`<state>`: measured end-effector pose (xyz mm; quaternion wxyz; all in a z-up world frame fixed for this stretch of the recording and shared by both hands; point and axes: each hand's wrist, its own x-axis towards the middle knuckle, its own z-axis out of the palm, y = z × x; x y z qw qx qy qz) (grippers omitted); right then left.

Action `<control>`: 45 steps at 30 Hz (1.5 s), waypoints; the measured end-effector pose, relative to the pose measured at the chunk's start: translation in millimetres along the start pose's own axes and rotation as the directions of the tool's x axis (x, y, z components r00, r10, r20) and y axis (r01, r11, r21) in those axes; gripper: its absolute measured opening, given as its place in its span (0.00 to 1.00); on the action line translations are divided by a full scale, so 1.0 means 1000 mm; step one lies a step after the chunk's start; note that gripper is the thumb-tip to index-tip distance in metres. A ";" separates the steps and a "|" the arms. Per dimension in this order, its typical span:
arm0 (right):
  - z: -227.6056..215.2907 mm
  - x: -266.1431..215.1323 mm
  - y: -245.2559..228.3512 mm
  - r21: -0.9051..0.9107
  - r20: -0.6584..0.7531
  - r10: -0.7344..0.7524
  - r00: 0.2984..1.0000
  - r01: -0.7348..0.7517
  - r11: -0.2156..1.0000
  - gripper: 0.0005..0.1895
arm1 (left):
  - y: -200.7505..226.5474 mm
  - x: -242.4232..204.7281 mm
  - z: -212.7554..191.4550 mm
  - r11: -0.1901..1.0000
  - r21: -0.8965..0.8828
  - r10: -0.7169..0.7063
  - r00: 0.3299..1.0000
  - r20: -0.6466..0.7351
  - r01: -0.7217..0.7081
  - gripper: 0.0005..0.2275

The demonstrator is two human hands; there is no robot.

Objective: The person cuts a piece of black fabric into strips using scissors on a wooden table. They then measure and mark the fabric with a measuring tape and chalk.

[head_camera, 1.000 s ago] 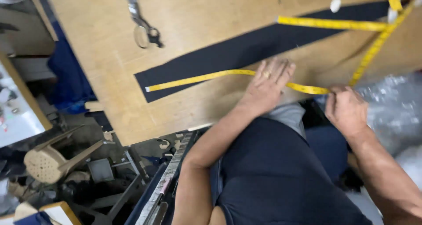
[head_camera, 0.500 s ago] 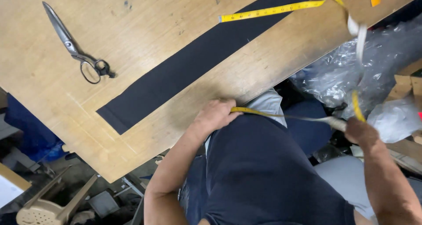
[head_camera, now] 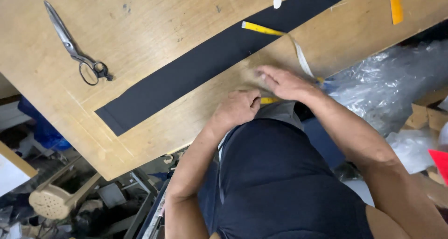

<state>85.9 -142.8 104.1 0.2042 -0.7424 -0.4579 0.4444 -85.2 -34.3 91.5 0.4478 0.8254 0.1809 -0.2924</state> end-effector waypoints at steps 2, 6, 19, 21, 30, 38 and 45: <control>-0.001 0.002 0.002 0.270 0.242 0.089 0.966 -0.155 0.950 0.22 | -0.001 0.009 -0.004 1.000 -0.013 -0.009 0.999 -0.045 0.009 0.17; 0.019 -0.004 0.049 0.234 0.417 0.168 0.893 -0.284 0.930 0.16 | 0.007 0.000 -0.030 0.991 0.090 -0.095 0.995 -0.011 0.096 0.17; 0.096 -0.016 0.108 0.674 0.100 0.510 0.855 -0.435 0.597 0.10 | -0.056 0.081 -0.055 0.773 0.531 0.182 0.681 -0.710 0.347 0.11; 0.089 -0.013 0.091 0.621 0.114 0.523 0.845 -0.471 0.626 0.11 | -0.055 0.076 -0.032 0.772 0.553 0.246 0.655 -0.714 0.313 0.09; 0.089 -0.003 0.069 0.548 0.169 0.497 0.851 -0.500 0.670 0.11 | -0.071 0.090 0.011 0.774 0.596 0.284 0.725 -0.628 0.213 0.27; 0.094 -0.002 0.074 0.627 0.148 0.489 0.859 -0.464 0.626 0.08 | -0.066 0.094 0.004 0.808 0.552 0.297 0.667 -0.683 0.206 0.30; 0.060 -0.005 0.080 -0.062 -0.133 0.146 0.980 -0.155 0.986 0.09 | -0.073 0.101 0.008 0.812 0.559 0.319 0.674 -0.667 0.169 0.32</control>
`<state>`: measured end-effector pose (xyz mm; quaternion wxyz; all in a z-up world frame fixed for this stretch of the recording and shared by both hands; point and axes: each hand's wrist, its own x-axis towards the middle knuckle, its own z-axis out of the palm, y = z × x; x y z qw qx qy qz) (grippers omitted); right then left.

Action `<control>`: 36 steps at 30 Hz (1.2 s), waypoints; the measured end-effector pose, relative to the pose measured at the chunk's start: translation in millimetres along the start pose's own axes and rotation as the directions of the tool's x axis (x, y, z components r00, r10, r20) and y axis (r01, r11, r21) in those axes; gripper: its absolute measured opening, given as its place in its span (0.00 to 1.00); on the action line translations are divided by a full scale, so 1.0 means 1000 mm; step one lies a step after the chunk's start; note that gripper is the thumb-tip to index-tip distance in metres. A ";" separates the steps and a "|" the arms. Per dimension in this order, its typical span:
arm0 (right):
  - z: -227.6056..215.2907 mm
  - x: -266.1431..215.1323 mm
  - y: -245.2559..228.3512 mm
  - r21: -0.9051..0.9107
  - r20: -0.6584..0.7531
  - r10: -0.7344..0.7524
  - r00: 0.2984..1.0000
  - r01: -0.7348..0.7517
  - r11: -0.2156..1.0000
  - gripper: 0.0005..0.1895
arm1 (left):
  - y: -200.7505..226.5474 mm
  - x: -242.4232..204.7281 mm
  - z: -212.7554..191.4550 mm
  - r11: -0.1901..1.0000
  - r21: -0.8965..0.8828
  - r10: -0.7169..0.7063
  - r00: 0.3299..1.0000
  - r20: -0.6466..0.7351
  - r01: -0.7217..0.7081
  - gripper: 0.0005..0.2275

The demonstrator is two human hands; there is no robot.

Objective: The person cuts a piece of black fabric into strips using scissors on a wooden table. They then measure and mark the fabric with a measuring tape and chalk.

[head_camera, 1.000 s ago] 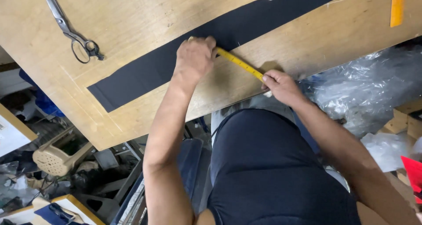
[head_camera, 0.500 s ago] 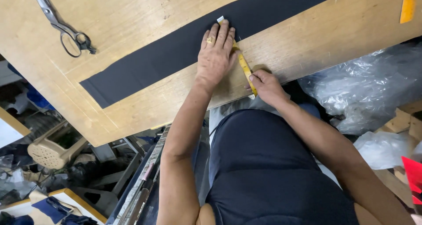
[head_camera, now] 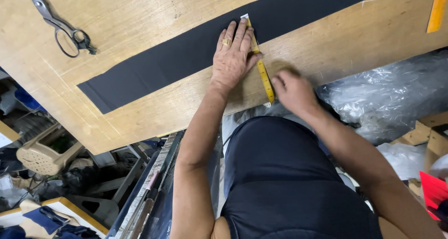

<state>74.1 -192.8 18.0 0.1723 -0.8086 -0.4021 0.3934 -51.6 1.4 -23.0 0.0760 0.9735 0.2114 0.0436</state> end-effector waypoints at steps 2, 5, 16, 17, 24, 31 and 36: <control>-0.017 0.015 0.010 -0.102 -0.099 -0.158 0.982 0.148 0.984 0.09 | 0.000 0.001 0.000 1.000 0.013 -0.016 0.999 0.037 0.016 0.33; -0.057 0.052 0.008 -0.355 -0.301 -0.351 0.886 0.238 0.904 0.08 | -0.001 0.001 0.001 1.000 0.009 -0.023 0.999 0.046 0.022 0.34; -0.113 0.159 0.017 -0.757 -0.005 -0.316 0.949 0.203 0.621 0.44 | -0.001 -0.001 0.006 1.000 -0.003 -0.021 0.997 0.074 0.021 0.35; -0.109 0.164 0.032 -0.758 -0.002 -0.316 0.949 0.205 0.620 0.44 | -0.001 -0.001 0.006 1.000 -0.004 -0.024 0.997 0.074 0.024 0.35; -0.117 0.160 0.031 -0.805 -0.050 -0.421 0.906 0.213 0.554 0.06 | -0.002 -0.002 0.004 0.999 -0.043 -0.014 0.996 0.090 0.018 0.34; -0.102 0.126 -0.039 -0.268 -0.014 -0.360 0.933 0.343 0.900 0.05 | -0.004 -0.003 0.005 0.999 -0.047 -0.002 1.000 0.014 0.003 0.35; -0.081 0.134 -0.063 -0.071 -0.022 -0.398 0.917 0.396 0.916 0.05 | -0.005 -0.002 0.005 0.998 -0.064 -0.009 1.000 -0.011 0.008 0.34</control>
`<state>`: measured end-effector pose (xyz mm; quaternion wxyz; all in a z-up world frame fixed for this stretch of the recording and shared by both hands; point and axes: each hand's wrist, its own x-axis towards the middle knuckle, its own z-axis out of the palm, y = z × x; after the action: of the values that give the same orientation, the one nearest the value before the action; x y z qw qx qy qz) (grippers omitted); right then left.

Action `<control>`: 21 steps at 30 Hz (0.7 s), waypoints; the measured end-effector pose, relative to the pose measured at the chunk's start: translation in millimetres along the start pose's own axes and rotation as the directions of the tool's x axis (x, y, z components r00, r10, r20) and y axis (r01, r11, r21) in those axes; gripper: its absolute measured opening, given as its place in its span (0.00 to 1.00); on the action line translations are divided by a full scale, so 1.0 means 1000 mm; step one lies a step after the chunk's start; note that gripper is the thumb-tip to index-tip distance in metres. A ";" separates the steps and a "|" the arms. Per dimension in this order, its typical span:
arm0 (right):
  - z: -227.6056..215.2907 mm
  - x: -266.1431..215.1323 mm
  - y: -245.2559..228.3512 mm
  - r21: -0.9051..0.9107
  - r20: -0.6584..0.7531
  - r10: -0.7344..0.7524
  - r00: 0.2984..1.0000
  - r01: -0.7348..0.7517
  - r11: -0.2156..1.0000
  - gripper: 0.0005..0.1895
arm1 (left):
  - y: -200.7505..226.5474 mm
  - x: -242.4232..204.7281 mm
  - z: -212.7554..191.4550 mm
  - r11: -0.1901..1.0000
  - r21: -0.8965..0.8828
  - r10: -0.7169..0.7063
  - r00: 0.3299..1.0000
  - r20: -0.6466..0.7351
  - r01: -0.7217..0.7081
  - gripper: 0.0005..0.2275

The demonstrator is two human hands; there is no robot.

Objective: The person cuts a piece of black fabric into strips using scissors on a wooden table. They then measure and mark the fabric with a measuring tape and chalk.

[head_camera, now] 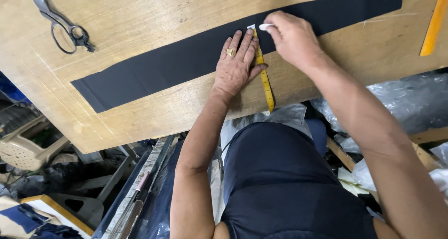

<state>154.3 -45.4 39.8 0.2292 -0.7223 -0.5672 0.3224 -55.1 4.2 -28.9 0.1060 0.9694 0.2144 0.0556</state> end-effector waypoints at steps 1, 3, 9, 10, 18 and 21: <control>0.007 0.002 0.001 -0.045 -0.065 -0.106 0.992 0.103 0.994 0.04 | 0.001 -0.001 0.001 1.000 -0.004 -0.001 1.000 0.000 0.001 0.34; 0.014 0.009 0.004 -0.066 -0.109 -0.138 0.984 0.132 0.989 0.02 | 0.001 -0.002 0.003 1.000 0.011 -0.003 1.000 0.017 0.003 0.34; 0.030 0.019 0.014 -0.194 -0.109 -0.122 0.987 0.099 0.976 0.01 | 0.001 -0.002 0.004 0.999 0.031 -0.010 0.998 0.067 0.008 0.34; 0.031 0.019 0.015 -0.231 -0.103 -0.124 0.987 0.097 0.968 0.02 | 0.001 -0.002 0.004 1.000 0.027 -0.011 0.996 0.088 0.009 0.34; 0.037 0.018 0.024 -0.331 -0.116 -0.202 0.972 0.154 0.931 0.03 | 0.001 -0.003 0.004 0.999 0.046 -0.007 0.997 0.071 0.003 0.35; 0.041 0.016 0.035 -0.415 -0.096 -0.277 0.956 0.215 0.884 0.04 | 0.002 -0.003 0.005 0.999 0.032 -0.004 0.998 0.068 0.002 0.35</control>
<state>150.2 -40.1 -15.9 0.1582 -0.6983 -0.6892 0.1116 -56.2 0.4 -34.0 0.0980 0.9719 0.2131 0.0188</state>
